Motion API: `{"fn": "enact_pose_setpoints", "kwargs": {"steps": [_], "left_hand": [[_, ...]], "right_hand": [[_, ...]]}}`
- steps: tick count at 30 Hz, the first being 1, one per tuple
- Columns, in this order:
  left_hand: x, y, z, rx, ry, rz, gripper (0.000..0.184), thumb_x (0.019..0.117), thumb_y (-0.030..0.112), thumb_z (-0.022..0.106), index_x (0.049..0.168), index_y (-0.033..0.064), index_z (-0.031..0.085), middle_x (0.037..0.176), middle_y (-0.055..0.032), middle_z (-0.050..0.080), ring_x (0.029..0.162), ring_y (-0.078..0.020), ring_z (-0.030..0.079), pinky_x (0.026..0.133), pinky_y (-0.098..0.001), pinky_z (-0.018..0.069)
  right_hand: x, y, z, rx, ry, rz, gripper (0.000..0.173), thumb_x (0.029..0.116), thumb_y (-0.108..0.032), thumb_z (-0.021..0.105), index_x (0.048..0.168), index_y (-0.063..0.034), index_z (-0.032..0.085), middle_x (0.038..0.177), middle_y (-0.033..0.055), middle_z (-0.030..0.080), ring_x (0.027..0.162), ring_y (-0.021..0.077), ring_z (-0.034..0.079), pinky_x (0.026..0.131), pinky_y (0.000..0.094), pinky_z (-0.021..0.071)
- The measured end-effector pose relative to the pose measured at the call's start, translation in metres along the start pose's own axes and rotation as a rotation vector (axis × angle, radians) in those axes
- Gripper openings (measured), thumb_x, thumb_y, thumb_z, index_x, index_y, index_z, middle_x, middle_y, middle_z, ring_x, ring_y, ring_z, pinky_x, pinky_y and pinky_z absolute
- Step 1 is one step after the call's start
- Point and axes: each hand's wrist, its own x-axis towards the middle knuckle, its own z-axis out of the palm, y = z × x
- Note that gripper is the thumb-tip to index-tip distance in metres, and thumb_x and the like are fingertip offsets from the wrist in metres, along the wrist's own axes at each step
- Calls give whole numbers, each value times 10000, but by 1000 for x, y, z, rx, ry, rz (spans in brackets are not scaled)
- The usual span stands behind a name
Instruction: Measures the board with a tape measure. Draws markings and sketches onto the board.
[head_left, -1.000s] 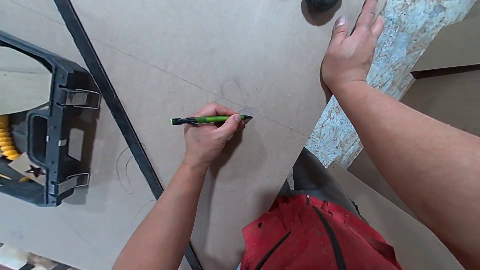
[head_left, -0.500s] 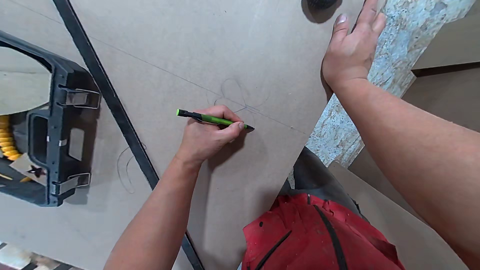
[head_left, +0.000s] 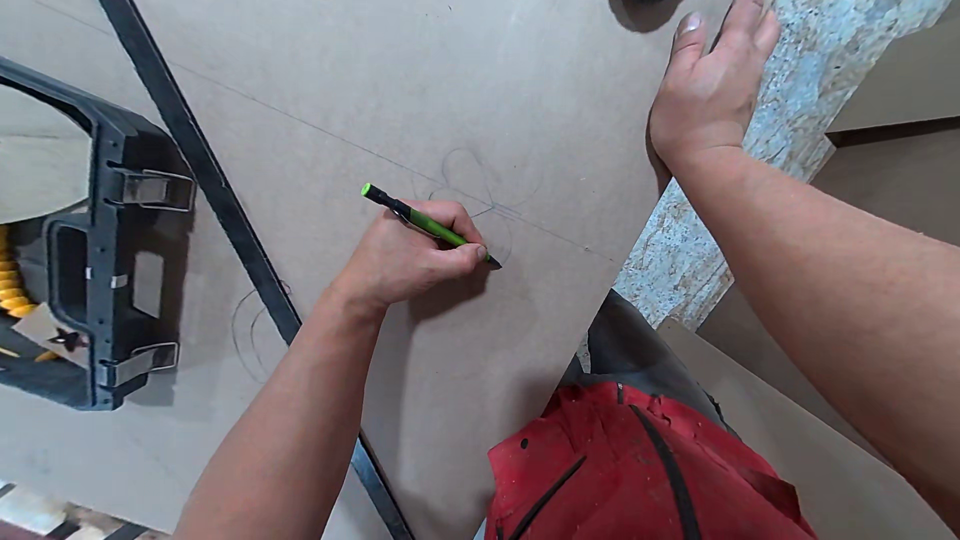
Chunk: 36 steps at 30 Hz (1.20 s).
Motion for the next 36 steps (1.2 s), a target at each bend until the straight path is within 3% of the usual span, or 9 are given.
{"fn": "enact_pose_setpoints", "kwargs": {"steps": [11, 20, 22, 25, 27, 32, 36], "left_hand": [[10, 7, -13, 163, -151, -9, 79, 830, 274, 712, 782, 212, 724, 675, 76, 676, 567, -36, 606, 479, -247, 482], [15, 12, -19, 167, -225, -43, 83, 777, 228, 689, 698, 219, 665, 612, 69, 616, 505, -43, 538, 420, -251, 393], [13, 10, -19, 113, -175, -51, 90, 786, 248, 691, 708, 211, 665, 634, 60, 632, 523, -49, 551, 438, -252, 406], [-7, 5, -12, -32, 9, -90, 123, 815, 264, 696, 756, 169, 647, 724, 14, 675, 608, -102, 626, 521, -290, 521], [-32, 3, -2, -124, 147, -131, 149, 832, 278, 694, 771, 154, 637, 753, -16, 683, 627, -139, 638, 545, -320, 543], [-107, -1, 39, -263, 345, -321, 189, 867, 323, 703, 815, 142, 685, 787, -74, 703, 622, -191, 642, 549, -338, 550], [-133, 0, 73, -381, 468, -389, 133, 844, 239, 695, 802, 113, 690, 768, -102, 705, 630, -205, 661, 571, -335, 561]], "right_hand": [[-1, -1, -1, -13, -5, -2, 577, 1050, -467, 379, 1516, -143, 481, 1592, 150, 358, 1303, 190, 558, 1008, 329, 515], [0, -1, -2, -16, -9, -7, 587, 1051, -472, 377, 1514, -124, 478, 1572, 168, 379, 1301, 206, 561, 1011, 343, 517], [0, -1, -2, -11, -4, -8, 599, 1050, -478, 385, 1525, -120, 457, 1572, 177, 384, 1327, 215, 546, 1035, 343, 508], [-5, -1, -3, 28, -1, -15, 681, 1048, -483, 392, 1643, -172, 273, 1602, 195, 358, 1314, 252, 563, 1014, 383, 528], [-6, 0, -3, 62, 14, -41, 696, 1051, -483, 393, 1663, -207, 208, 1598, 220, 348, 1275, 297, 582, 973, 430, 548], [-4, 2, -9, 86, -8, -48, 697, 1062, -487, 381, 1669, -217, 170, 1622, 257, 294, 1151, 371, 647, 871, 517, 581], [-5, -1, -14, 49, -38, -47, 696, 1068, -462, 382, 1670, -206, 146, 1605, 284, 290, 1080, 394, 671, 841, 530, 592]]}}
